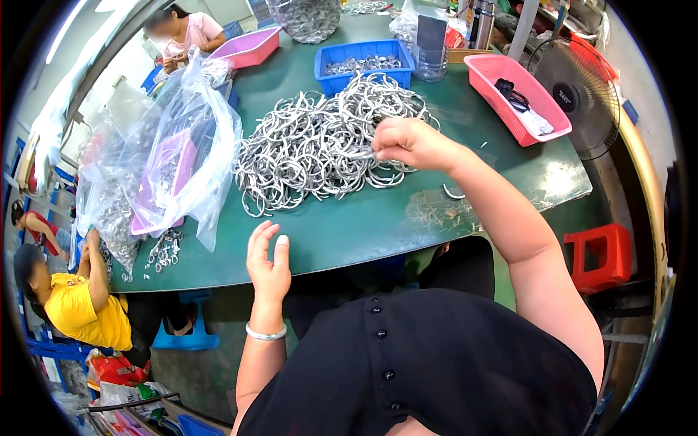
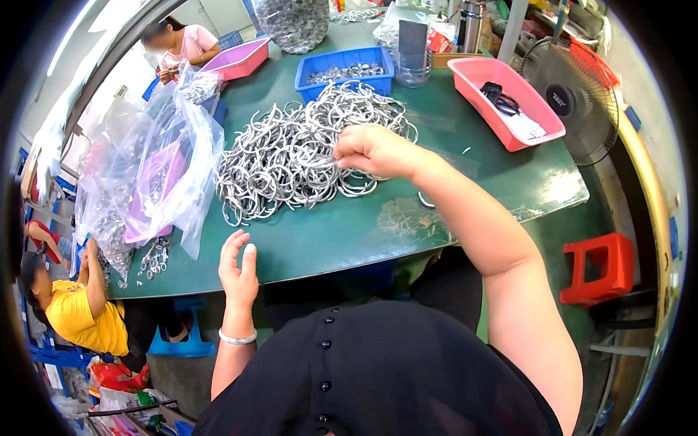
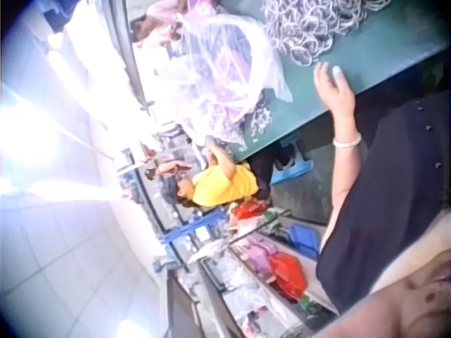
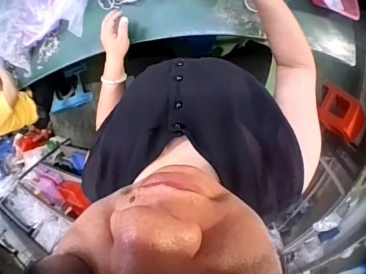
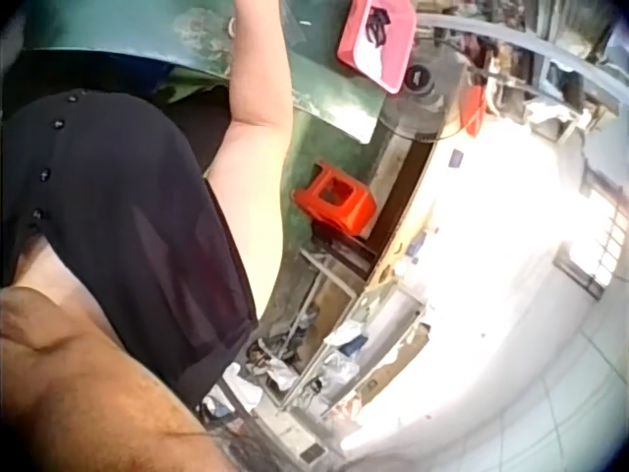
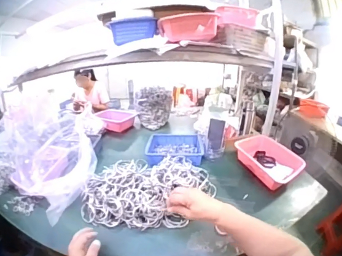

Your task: The person picks up metal rings from a pile on the bench, turns them over to check different sides, and places them into a bin. The person then stands up, walks to a storage shelf to pick up a bag of components, and returns to the bench to continue checking the rings.

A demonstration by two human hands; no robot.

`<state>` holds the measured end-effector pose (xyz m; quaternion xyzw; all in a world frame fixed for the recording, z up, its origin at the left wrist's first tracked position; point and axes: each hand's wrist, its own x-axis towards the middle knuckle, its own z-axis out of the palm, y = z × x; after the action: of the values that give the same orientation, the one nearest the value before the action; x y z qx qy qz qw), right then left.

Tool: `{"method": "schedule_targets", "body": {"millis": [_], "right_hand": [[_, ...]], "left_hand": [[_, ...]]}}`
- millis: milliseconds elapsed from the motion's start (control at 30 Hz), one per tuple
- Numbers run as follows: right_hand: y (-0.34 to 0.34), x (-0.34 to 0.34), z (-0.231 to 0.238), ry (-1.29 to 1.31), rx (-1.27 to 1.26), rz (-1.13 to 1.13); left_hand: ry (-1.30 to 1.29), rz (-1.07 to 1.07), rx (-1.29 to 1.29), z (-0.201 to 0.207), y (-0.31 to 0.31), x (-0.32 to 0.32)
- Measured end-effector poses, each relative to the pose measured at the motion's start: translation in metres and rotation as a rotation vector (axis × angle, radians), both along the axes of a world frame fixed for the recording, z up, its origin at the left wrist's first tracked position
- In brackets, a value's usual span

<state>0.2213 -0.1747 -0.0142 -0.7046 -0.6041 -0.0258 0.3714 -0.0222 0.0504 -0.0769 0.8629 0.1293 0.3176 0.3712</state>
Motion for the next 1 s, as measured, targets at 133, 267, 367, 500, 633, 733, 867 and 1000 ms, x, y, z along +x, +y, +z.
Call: {"method": "schedule_targets", "body": {"millis": [133,267,367,500,633,733,867,1000], "right_hand": [[-0.025,-0.012,-0.004,0.129,-0.289,0.045],[-0.038,-0.024,-0.018,0.336,-0.382,0.027],[-0.038,-0.047,-0.030,0.289,-0.242,0.019],[-0.032,-0.079,-0.043,-0.011,-0.173,-0.115],[-0.028,-0.074,-0.045,-0.098,-0.162,-0.201],[-0.025,-0.074,-0.046,-0.084,-0.052,-0.161],[-0.027,-0.070,-0.053,-0.122,-0.035,-0.125],[-0.050,-0.068,-0.048,-0.098,-0.085,-0.279]], "left_hand": [[0.003,-0.158,-0.272,-0.001,-0.019,0.007],[0.087,-0.269,-0.418,-0.001,-0.039,0.018],[0.251,-0.327,-0.623,0.003,-0.053,0.030],[0.448,-0.378,-1.054,0.007,-0.065,0.042],[0.440,-0.420,-1.178,0.009,-0.072,0.057],[0.319,-0.391,-1.208,0.014,-0.074,0.069],[0.311,-0.400,-1.133,0.017,-0.071,0.073],[0.265,-0.338,-1.013,0.015,-0.069,0.069]]}}
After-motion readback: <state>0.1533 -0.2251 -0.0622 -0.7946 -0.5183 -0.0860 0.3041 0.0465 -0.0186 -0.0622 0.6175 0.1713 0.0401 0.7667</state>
